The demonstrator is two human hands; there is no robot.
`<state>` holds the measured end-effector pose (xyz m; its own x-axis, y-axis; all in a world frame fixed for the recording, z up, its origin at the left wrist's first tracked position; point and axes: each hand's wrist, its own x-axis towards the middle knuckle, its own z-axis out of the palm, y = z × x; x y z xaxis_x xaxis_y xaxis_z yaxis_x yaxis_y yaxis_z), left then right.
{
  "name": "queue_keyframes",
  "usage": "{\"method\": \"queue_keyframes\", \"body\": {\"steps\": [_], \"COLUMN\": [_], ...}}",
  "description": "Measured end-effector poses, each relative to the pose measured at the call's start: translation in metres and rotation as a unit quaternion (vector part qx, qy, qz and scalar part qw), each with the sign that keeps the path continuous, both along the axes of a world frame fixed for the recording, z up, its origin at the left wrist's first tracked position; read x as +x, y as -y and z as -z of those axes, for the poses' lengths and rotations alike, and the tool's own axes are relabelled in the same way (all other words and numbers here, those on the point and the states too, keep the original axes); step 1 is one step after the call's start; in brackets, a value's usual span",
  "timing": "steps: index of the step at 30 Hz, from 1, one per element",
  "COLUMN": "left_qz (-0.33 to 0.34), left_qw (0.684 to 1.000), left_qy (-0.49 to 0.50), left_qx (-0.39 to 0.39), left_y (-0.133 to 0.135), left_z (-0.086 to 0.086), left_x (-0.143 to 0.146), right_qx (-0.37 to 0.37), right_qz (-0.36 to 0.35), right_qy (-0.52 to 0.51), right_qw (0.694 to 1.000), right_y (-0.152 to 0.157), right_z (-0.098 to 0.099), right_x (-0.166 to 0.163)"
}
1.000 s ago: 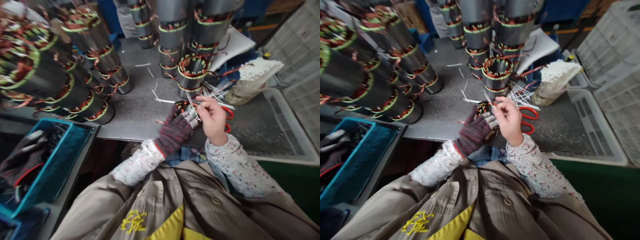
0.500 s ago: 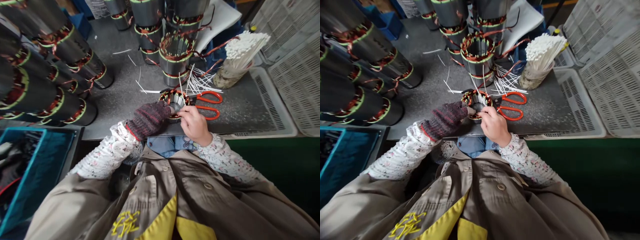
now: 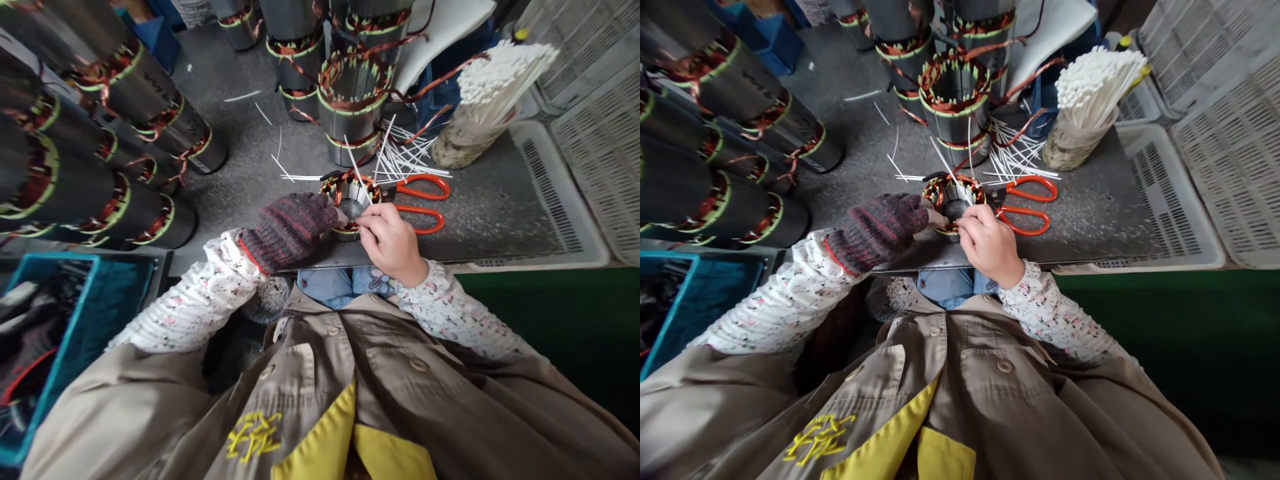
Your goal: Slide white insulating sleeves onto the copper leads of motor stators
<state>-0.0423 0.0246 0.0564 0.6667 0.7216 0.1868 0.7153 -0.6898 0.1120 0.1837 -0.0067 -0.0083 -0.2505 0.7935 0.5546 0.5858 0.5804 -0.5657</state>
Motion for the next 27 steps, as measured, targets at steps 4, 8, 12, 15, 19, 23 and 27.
{"method": "queue_keyframes", "body": {"steps": [4, 8, 12, 15, 19, 23, 27], "left_qz": [0.085, 0.120, 0.186, 0.250, 0.215, 0.111, 0.009], "left_qw": [0.996, 0.991, 0.977, 0.964, 0.974, 0.982, 0.982], "left_qy": [-0.024, -0.006, 0.061, 0.071, 0.063, 0.105, 0.136], "left_qx": [-0.016, 0.063, 0.085, 0.053, 0.017, 0.108, 0.133], "left_y": [-0.007, -0.001, -0.011, -0.030, -0.034, -0.011, 0.007], "left_z": [-0.001, -0.010, -0.012, -0.005, 0.008, 0.021, 0.032], "left_x": [0.001, 0.004, 0.005, 0.007, 0.011, 0.020, 0.030], "right_qx": [0.010, 0.053, 0.065, 0.028, 0.027, 0.064, 0.073], "right_qz": [-0.006, 0.122, 0.273, 0.316, 0.316, 0.259, 0.206], "right_qy": [-0.024, -0.190, -0.277, -0.197, -0.127, -0.100, -0.208], "right_qw": [1.000, 0.973, 0.919, 0.927, 0.940, 0.958, 0.953], "right_y": [0.000, -0.040, -0.113, -0.155, -0.164, -0.131, -0.073], "right_z": [-0.006, -0.011, -0.013, -0.015, -0.021, -0.034, -0.045], "right_x": [0.000, 0.037, 0.101, 0.132, 0.145, 0.145, 0.113]}}
